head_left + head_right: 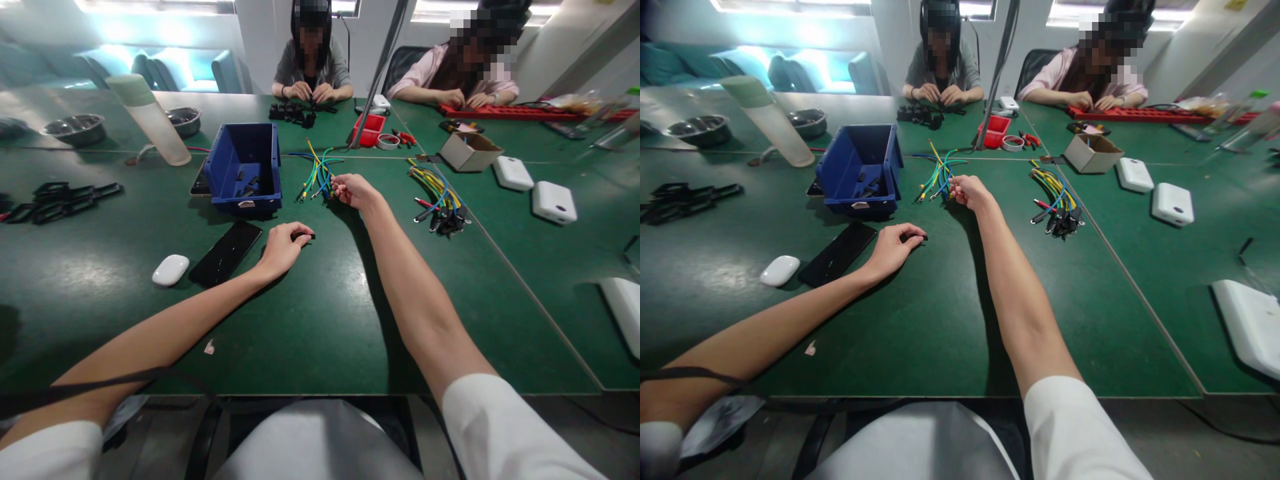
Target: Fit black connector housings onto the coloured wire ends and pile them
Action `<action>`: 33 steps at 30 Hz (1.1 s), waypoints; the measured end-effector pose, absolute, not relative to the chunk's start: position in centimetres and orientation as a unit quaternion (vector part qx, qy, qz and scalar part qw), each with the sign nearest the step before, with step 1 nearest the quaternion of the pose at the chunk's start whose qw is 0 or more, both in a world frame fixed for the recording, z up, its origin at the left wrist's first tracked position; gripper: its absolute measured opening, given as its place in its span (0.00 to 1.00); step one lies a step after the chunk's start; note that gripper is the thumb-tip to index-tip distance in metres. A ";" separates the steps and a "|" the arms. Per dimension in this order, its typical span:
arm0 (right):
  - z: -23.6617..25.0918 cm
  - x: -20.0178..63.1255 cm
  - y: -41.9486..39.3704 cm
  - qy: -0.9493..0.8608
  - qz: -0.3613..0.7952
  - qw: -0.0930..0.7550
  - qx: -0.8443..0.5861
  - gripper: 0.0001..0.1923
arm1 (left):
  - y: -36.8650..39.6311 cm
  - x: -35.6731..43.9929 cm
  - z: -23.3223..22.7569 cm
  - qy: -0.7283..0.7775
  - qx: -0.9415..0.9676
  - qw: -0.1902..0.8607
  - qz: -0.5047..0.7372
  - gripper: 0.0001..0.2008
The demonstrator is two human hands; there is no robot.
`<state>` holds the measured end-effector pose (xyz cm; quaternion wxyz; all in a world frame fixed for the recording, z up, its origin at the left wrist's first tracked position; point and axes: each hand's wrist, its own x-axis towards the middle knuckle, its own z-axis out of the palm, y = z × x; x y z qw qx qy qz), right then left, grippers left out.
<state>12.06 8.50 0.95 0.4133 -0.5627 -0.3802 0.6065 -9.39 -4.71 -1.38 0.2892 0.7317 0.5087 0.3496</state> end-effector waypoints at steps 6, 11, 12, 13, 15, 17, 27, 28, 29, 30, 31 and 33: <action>1.1 11.7 8.5 -0.405 0.594 0.415 -0.558 0.12 | -4.8 -9.4 -1.2 0.498 0.726 0.300 0.368 0.08; 1.6 11.4 8.3 -0.416 0.589 0.413 -0.557 0.12 | -4.8 -9.3 -1.2 0.498 0.723 0.307 0.367 0.08; 1.7 11.4 8.2 -0.423 0.580 0.413 -0.561 0.12 | -4.8 -9.3 -1.2 0.498 0.725 0.307 0.365 0.08; 1.8 11.3 8.2 -0.432 0.568 0.414 -0.565 0.12 | -4.8 -9.3 -1.2 0.497 0.727 0.306 0.363 0.09; 2.0 11.3 8.1 -0.450 0.547 0.414 -0.572 0.12 | -4.8 -9.3 -1.3 0.494 0.729 0.307 0.361 0.08; 2.2 11.2 8.1 -0.466 0.532 0.417 -0.571 0.13 | -4.7 -9.4 -1.5 0.492 0.727 0.311 0.364 0.08; 4.2 10.9 7.6 -0.497 0.501 0.459 -0.540 0.13 | -4.7 -9.4 -1.5 0.492 0.725 0.315 0.365 0.08; 4.4 10.8 7.5 -0.498 0.493 0.465 -0.541 0.14 | -4.7 -9.4 -1.5 0.493 0.725 0.314 0.365 0.08; 4.6 10.8 7.4 -0.499 0.485 0.470 -0.543 0.14 | -4.7 -9.3 -1.4 0.493 0.725 0.313 0.365 0.08; 4.8 10.7 7.3 -0.500 0.477 0.474 -0.546 0.14 | -4.8 -9.3 -1.4 0.494 0.725 0.312 0.365 0.08; 5.0 10.6 7.2 -0.501 0.471 0.476 -0.549 0.14 | -4.8 -9.3 -1.3 0.496 0.724 0.311 0.365 0.08; 5.4 10.5 7.0 -0.505 0.462 0.478 -0.551 0.15 | -4.8 -9.3 -1.2 0.498 0.724 0.309 0.366 0.07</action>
